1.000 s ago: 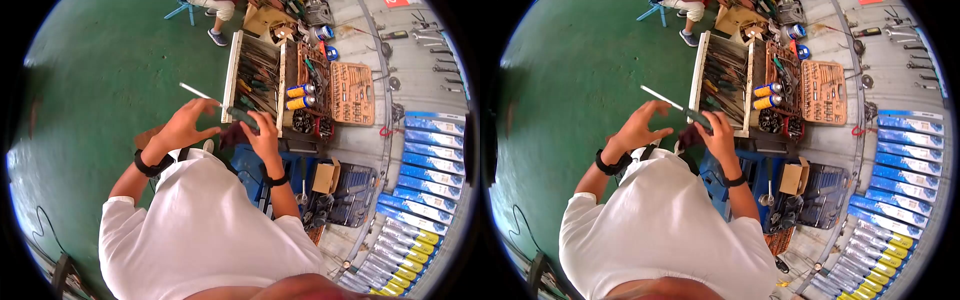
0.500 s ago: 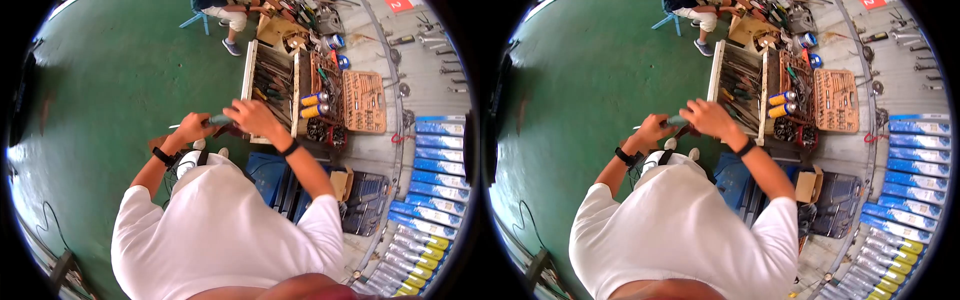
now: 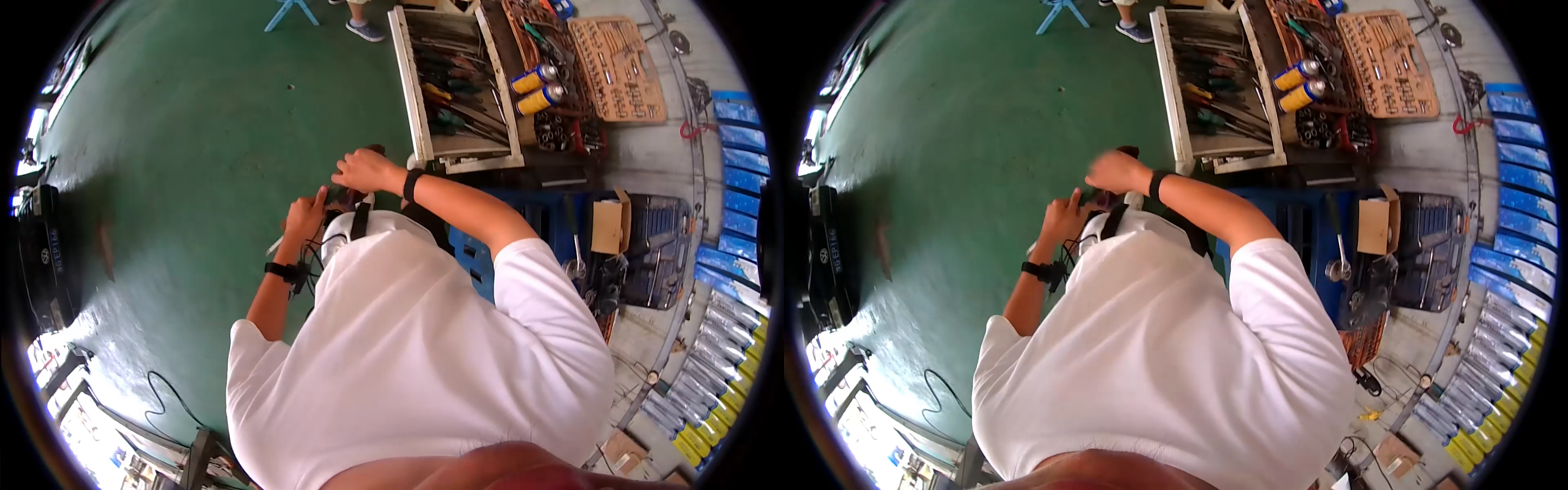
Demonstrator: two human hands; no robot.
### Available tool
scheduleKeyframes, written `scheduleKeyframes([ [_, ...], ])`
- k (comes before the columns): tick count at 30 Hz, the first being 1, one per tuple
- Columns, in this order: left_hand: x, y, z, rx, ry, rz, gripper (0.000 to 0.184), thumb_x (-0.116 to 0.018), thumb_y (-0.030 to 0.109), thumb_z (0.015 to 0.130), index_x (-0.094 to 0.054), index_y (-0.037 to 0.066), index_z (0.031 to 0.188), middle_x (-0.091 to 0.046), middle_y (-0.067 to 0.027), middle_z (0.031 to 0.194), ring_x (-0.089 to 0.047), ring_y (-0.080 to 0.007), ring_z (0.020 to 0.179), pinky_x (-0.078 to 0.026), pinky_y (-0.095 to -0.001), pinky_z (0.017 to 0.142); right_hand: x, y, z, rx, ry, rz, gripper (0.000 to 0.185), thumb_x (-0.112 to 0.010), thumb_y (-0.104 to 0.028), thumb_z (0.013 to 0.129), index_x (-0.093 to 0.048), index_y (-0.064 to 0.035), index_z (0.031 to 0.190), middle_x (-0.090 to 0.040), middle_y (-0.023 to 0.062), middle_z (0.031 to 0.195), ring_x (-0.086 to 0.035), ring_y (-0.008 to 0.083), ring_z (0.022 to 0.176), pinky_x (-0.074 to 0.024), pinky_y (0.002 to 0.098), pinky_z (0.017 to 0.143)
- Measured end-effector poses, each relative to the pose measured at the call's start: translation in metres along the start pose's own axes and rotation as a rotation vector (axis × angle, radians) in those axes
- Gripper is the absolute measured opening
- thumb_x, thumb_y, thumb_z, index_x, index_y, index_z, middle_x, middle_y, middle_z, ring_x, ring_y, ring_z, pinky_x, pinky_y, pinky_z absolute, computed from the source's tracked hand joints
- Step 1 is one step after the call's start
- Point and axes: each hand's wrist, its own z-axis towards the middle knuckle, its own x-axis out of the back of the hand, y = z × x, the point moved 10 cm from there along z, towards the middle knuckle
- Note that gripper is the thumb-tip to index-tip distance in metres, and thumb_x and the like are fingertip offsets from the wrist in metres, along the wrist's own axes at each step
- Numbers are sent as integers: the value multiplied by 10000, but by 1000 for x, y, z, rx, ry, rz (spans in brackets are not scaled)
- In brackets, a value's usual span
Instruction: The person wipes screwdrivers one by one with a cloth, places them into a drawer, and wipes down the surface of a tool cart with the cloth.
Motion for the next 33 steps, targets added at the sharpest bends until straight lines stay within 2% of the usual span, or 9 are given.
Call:
scheduleKeyframes([
  [2,9,42,-11,-53,9,154,531,-502,485,982,-700,11,849,-681,-203,782,-660,-407,827,-514,-459,771,-9,21,-14,-162,-260,122,107,-620,-166,792,-666,-123,879,-674,96,827,-690,299,824,-550,407,672],
  [3,2,35,-1,-45,-4,163,531,-502,485,982,-700,11,849,-681,-203,782,-660,-407,827,-514,-459,771,-12,34,-25,-200,-137,151,141,-626,-175,764,-676,-123,884,-687,109,880,-690,307,847,-553,416,689],
  [5,5,64,10,-546,207,310,326,-613,302,935,-649,21,1096,-674,-195,972,-633,-405,955,-514,-452,817,-17,72,-56,-371,-22,157,156,-626,-174,744,-677,-128,885,-671,115,885,-675,323,858,-535,457,680],
  [9,20,122,16,-804,340,353,411,-656,114,867,-552,31,1255,-647,-174,1103,-578,-397,1110,-489,-474,901,3,131,-181,-1010,354,265,375,-724,-138,703,-677,-108,1074,-633,128,963,-636,353,913,-529,451,757],
  [14,16,202,13,-598,-178,-102,444,-628,17,885,-529,64,1314,-665,-81,951,-653,-239,894,-508,-344,743,-71,90,-334,-1540,443,475,355,-682,-125,753,-638,-68,1100,-641,199,986,-603,440,957,-498,503,810],
  [16,26,258,-14,-762,-317,-44,483,-635,0,877,-517,70,1340,-658,-64,924,-641,-207,846,-499,-326,720,-101,57,-386,-1730,420,505,416,-674,-155,757,-640,-71,1163,-650,201,1047,-595,440,1015,-488,497,849],
  [21,73,391,-112,-1231,-669,-119,694,-694,-46,803,-462,133,1432,-638,-50,822,-598,-159,705,-442,-293,618,-136,-9,-450,-1906,326,683,374,-714,-170,748,-628,-50,1092,-646,193,1012,-596,438,990,-477,489,822],
  [24,105,451,-145,-1465,-511,-276,390,-731,143,802,-582,85,1157,-644,-25,761,-561,-142,508,-441,-307,500,-134,-30,-457,-1910,310,764,324,-733,-171,752,-618,-43,1027,-642,186,984,-599,430,962,-472,478,798],
  [33,81,518,-147,-1412,-395,199,342,-792,295,755,-610,93,964,-616,-1,658,-507,-130,456,-384,-299,469,-115,17,-445,-1812,559,878,287,-767,-148,753,-616,-23,963,-624,187,926,-605,416,903,-479,440,771],
])
